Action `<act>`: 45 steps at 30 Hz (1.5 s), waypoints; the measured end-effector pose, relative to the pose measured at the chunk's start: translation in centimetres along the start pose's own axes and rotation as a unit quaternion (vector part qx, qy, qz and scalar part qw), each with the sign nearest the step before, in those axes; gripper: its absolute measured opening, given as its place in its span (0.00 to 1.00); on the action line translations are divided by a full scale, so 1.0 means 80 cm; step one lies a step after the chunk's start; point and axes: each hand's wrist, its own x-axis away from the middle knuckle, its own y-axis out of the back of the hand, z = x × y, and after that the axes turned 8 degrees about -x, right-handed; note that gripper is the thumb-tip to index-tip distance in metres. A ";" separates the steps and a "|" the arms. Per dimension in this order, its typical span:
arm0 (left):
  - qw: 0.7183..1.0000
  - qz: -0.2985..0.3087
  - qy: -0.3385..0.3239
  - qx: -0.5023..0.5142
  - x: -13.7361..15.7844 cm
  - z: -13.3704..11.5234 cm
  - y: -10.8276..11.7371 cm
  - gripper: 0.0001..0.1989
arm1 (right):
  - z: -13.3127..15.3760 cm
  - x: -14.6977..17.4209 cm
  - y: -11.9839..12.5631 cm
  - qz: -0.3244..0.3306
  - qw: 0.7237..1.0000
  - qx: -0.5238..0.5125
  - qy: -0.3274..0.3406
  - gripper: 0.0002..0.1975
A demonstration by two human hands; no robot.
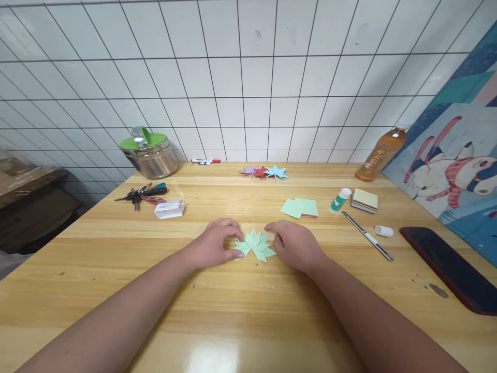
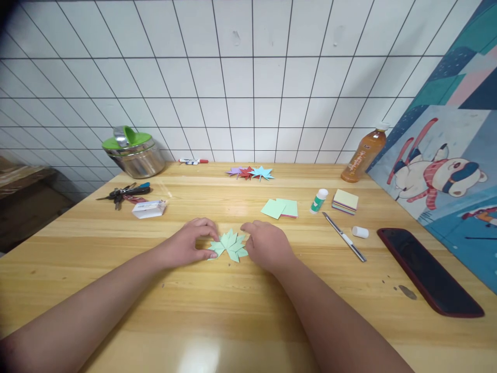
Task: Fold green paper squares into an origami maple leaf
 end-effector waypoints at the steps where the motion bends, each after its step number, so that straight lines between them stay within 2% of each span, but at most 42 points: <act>1: 1.000 0.003 -0.009 0.002 0.000 -0.003 -0.001 0.13 | 0.002 0.000 -0.001 0.002 1.000 0.003 0.008 0.22; 5: 0.999 -0.003 -0.034 0.023 -0.001 -0.008 -0.002 0.13 | 0.005 -0.001 -0.007 0.044 0.998 0.031 0.021 0.24; 8: 0.998 -0.034 -0.026 0.040 -0.002 -0.004 0.001 0.11 | 0.007 -0.001 -0.009 0.047 0.998 0.035 0.020 0.23; 11: 0.998 -0.050 0.015 0.030 -0.003 0.005 0.005 0.14 | 0.017 0.001 -0.006 0.023 0.999 0.024 0.038 0.21; 16: 0.987 -0.053 0.109 0.103 -0.005 0.020 0.001 0.16 | 0.037 0.005 -0.009 0.001 0.990 -0.002 0.141 0.22; 19: 0.980 -0.061 0.140 0.131 -0.008 0.025 -0.002 0.15 | 0.037 0.005 -0.016 0.011 0.991 -0.007 0.136 0.19; 22: 0.980 -0.058 0.142 0.125 -0.009 0.024 -0.003 0.12 | 0.035 0.005 -0.019 0.018 0.992 -0.015 0.127 0.21; 28: 0.981 -0.055 0.135 0.125 -0.008 0.023 -0.004 0.10 | 0.035 0.006 -0.016 0.033 0.984 -0.015 0.175 0.19; 30: 0.980 -0.060 0.137 0.129 -0.008 0.025 -0.005 0.11 | 0.034 0.005 -0.015 0.033 0.984 -0.023 0.176 0.21; 33: 0.990 -0.073 0.089 0.079 -0.008 0.024 -0.002 0.12 | 0.027 0.004 -0.011 0.014 0.988 -0.039 0.151 0.27; 35: 0.998 -0.065 0.007 0.010 -0.007 0.018 0.003 0.13 | 0.018 0.003 -0.008 0.010 0.990 -0.040 0.131 0.23; 38: 0.993 -0.021 -0.099 -0.064 -0.004 0.005 0.007 0.18 | 0.004 0.002 -0.007 0.012 0.993 -0.036 0.108 0.14; 41: 0.984 0.023 -0.136 -0.115 -0.001 -0.004 0.004 0.17 | -0.008 0.000 -0.009 -0.005 0.994 -0.035 0.105 0.13; 45: 0.974 0.062 -0.132 -0.171 0.002 -0.006 -0.005 0.20 | -0.014 -0.002 -0.009 -0.038 0.993 -0.037 0.106 0.15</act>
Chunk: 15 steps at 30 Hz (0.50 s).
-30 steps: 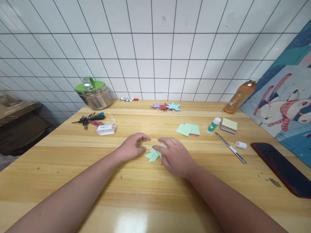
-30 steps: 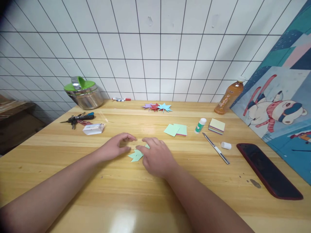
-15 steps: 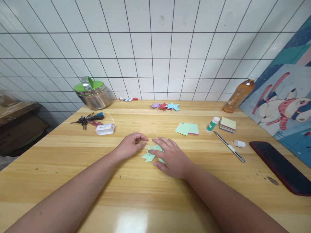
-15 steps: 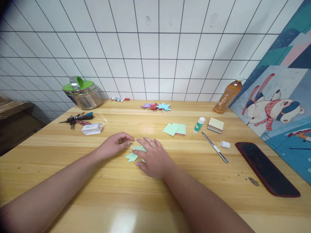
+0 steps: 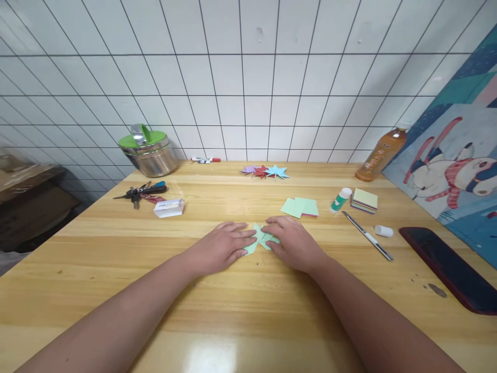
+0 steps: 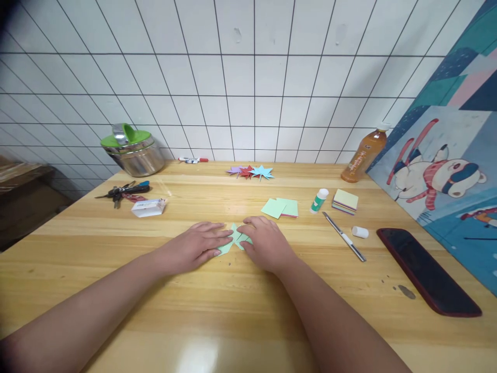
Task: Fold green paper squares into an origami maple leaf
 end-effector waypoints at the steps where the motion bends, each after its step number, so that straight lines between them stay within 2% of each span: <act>1: 1.000 0.008 0.001 -0.008 0.000 0.000 -0.001 0.20 | 0.000 -0.001 0.001 -0.012 1.000 0.001 -0.005 0.16; 4: 1.000 0.015 -0.002 -0.021 -0.001 0.002 -0.003 0.21 | -0.002 -0.003 0.007 -0.060 0.998 0.012 -0.029 0.14; 7: 1.000 0.002 0.008 -0.021 -0.002 0.008 -0.003 0.21 | -0.010 -0.004 0.022 -0.149 0.986 0.034 -0.070 0.11; 9: 0.999 -0.016 0.024 -0.019 -0.001 0.011 -0.001 0.21 | -0.021 -0.003 0.037 -0.242 0.963 0.045 -0.106 0.10; 12: 0.998 -0.053 0.043 -0.012 0.001 0.011 0.004 0.20 | -0.043 0.001 0.057 -0.390 0.898 0.054 -0.196 0.10; 13: 0.997 -0.066 0.046 -0.009 0.002 0.010 0.006 0.20 | -0.051 0.002 0.061 -0.397 0.890 0.057 -0.216 0.11; 14: 0.996 -0.077 0.047 -0.005 0.002 0.008 0.009 0.19 | -0.058 0.003 0.062 -0.380 0.895 0.062 -0.224 0.11; 15: 0.995 -0.085 0.046 -0.001 0.002 0.005 0.011 0.20 | -0.063 0.004 0.061 -0.339 0.913 0.067 -0.218 0.12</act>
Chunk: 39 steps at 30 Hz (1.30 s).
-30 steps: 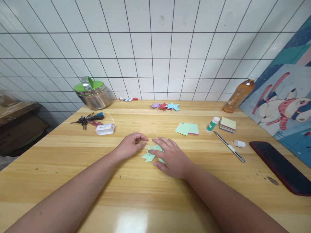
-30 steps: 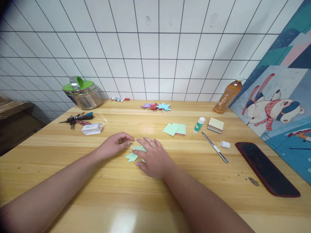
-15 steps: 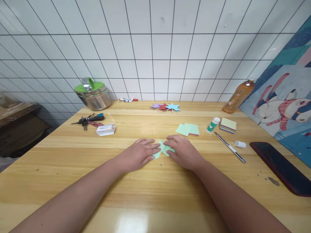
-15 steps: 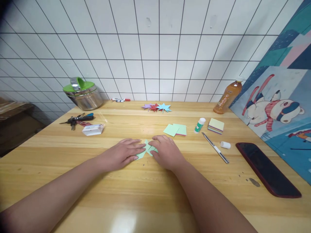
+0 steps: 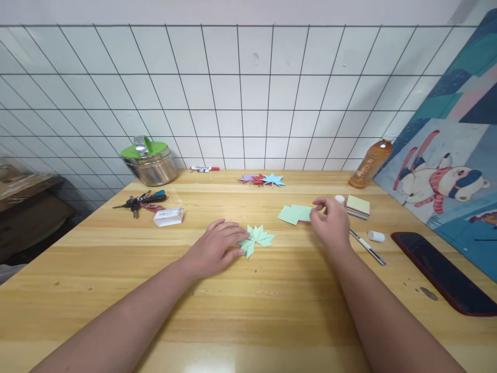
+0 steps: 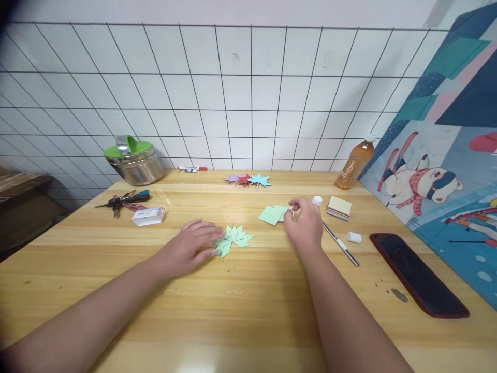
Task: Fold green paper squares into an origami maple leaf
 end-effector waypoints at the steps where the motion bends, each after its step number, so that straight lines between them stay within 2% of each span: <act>1: 1.000 -0.004 -0.003 0.003 0.000 -0.003 0.002 0.22 | -0.004 0.001 -0.003 0.051 0.998 0.009 0.024 0.14; 3: 1.000 -0.006 -0.005 0.007 -0.001 -0.008 0.003 0.28 | -0.008 0.008 -0.013 0.154 0.984 0.029 0.084 0.24; 5: 1.000 -0.010 0.013 0.007 -0.001 -0.010 0.001 0.31 | -0.008 0.016 -0.023 0.230 0.964 0.066 0.116 0.33; 7: 0.999 -0.012 0.038 0.010 -0.002 -0.010 -0.004 0.31 | -0.007 0.022 -0.030 0.262 0.952 0.098 0.126 0.37; 10: 0.999 0.003 0.042 0.021 -0.002 -0.007 -0.011 0.33 | -0.006 0.025 -0.033 0.275 0.944 0.119 0.135 0.36; 14: 0.999 0.023 0.030 0.029 -0.002 -0.007 -0.018 0.31 | -0.004 0.022 -0.031 0.279 0.941 0.123 0.146 0.28; 18: 0.998 0.016 0.058 0.015 -0.003 -0.006 -0.019 0.26 | 0.006 0.021 -0.028 0.258 0.946 0.101 0.169 0.15; 21: 0.997 -0.010 0.076 0.026 -0.005 -0.006 -0.015 0.27 | 0.016 0.020 -0.023 0.196 0.965 0.068 0.163 0.11; 24: 0.985 -0.070 0.101 0.117 -0.005 -0.007 -0.008 0.23 | 0.027 0.024 -0.014 0.132 0.981 0.020 0.142 0.12; 26: 0.952 -0.072 0.156 0.252 -0.004 -0.009 -0.006 0.20 | 0.039 0.031 -0.007 0.116 0.979 -0.024 0.164 0.14; 27: 0.921 -0.042 0.188 0.339 -0.002 -0.010 -0.006 0.24 | 0.046 0.037 -0.004 0.113 0.974 -0.040 0.193 0.15; 29: 0.823 0.058 0.230 0.517 0.000 -0.013 -0.009 0.32 | 0.062 0.048 0.002 0.104 0.952 -0.064 0.280 0.15; 31: 0.721 0.122 0.237 0.639 0.002 -0.016 -0.012 0.34 | 0.077 0.058 0.005 0.121 0.922 -0.059 0.364 0.16; 32: 0.688 0.125 0.236 0.675 0.003 -0.018 -0.013 0.31 | 0.082 0.062 0.006 0.140 0.904 -0.053 0.401 0.16; 33: 0.669 0.113 0.236 0.696 0.003 -0.020 -0.014 0.27 | 0.086 0.064 0.006 0.161 0.888 -0.045 0.428 0.16; 35: 0.665 0.076 0.238 0.703 0.002 -0.022 -0.015 0.18 | 0.090 0.065 0.003 0.197 0.864 -0.035 0.461 0.16; 37: 0.691 0.044 0.243 0.680 0.000 -0.022 -0.014 0.13 | 0.090 0.065 0.000 0.227 0.856 -0.039 0.463 0.15; 39: 0.725 0.015 0.246 0.643 -0.001 -0.020 -0.014 0.11 | 0.088 0.066 -0.004 0.261 0.867 -0.062 0.420 0.16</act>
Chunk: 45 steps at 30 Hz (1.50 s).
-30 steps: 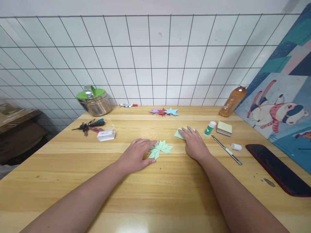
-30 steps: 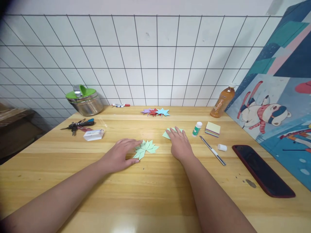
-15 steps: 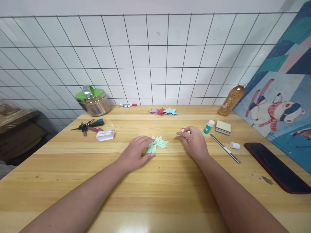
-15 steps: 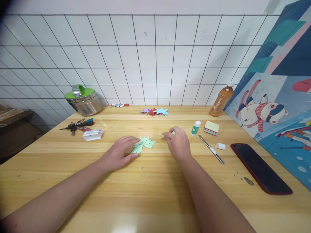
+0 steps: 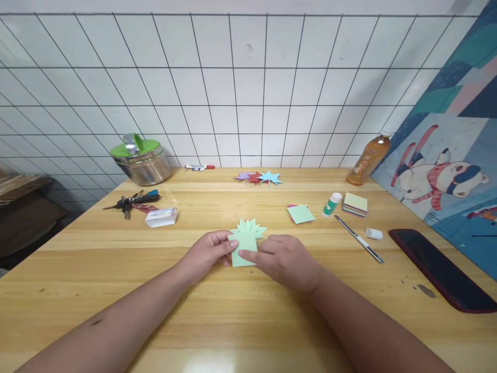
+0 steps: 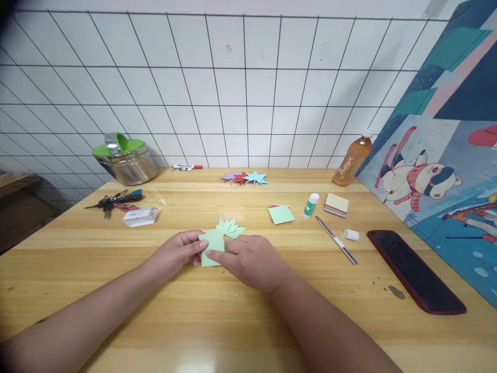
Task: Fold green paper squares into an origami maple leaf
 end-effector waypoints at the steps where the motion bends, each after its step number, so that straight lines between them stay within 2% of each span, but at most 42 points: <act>1: 1.000 -0.013 -0.010 -0.018 -0.001 0.000 0.001 0.11 | 0.000 0.000 -0.002 0.003 0.999 -0.035 -0.032 0.16; 3: 0.998 -0.026 -0.019 -0.046 -0.002 0.001 0.002 0.11 | 0.000 -0.001 -0.005 0.001 0.987 -0.126 -0.099 0.15; 7: 0.993 -0.035 -0.040 -0.108 -0.003 0.003 0.000 0.12 | 0.002 -0.007 -0.009 -0.039 0.933 -0.304 -0.186 0.07; 11: 0.976 -0.046 -0.075 -0.200 -0.001 0.003 -0.009 0.12 | 0.000 -0.014 -0.015 -0.108 0.881 -0.371 -0.274 0.06; 15: 0.966 -0.032 -0.092 -0.238 0.003 0.003 -0.012 0.17 | -0.001 -0.014 -0.021 -0.122 0.826 -0.427 -0.348 0.08; 18: 0.967 -0.030 -0.111 -0.227 0.008 0.000 -0.013 0.21 | -0.001 -0.013 -0.023 -0.126 0.822 -0.426 -0.356 0.07; 21: 0.951 -0.029 -0.137 -0.277 0.011 -0.005 -0.016 0.18 | 0.001 -0.012 -0.023 -0.134 0.840 -0.398 -0.344 0.06; 24: 0.930 -0.051 -0.123 -0.343 0.011 -0.005 -0.021 0.14 | 0.003 -0.013 -0.021 -0.138 0.842 -0.394 -0.342 0.07; 26: 0.928 -0.059 -0.112 -0.349 0.010 -0.002 -0.022 0.16 | 0.005 -0.013 -0.020 -0.145 0.825 -0.421 -0.349 0.07; 29: 0.932 -0.074 -0.105 -0.339 0.008 0.002 -0.022 0.16 | 0.005 -0.015 -0.020 -0.144 0.774 -0.487 -0.379 0.26; 30: 0.931 -0.080 -0.106 -0.339 0.008 0.003 -0.021 0.15 | 0.005 -0.015 -0.020 -0.131 0.755 -0.508 -0.392 0.27; 33: 0.926 -0.088 -0.118 -0.349 0.007 0.005 -0.020 0.14 | 0.004 -0.017 -0.021 -0.091 0.721 -0.546 -0.418 0.15; 38: 0.912 -0.088 -0.114 -0.384 0.006 0.004 -0.021 0.14 | 0.002 -0.018 -0.020 -0.096 0.714 -0.551 -0.421 0.12; 45: 0.911 -0.078 -0.116 -0.389 0.006 0.007 -0.020 0.14 | 0.001 -0.018 -0.021 -0.094 0.713 -0.549 -0.427 0.12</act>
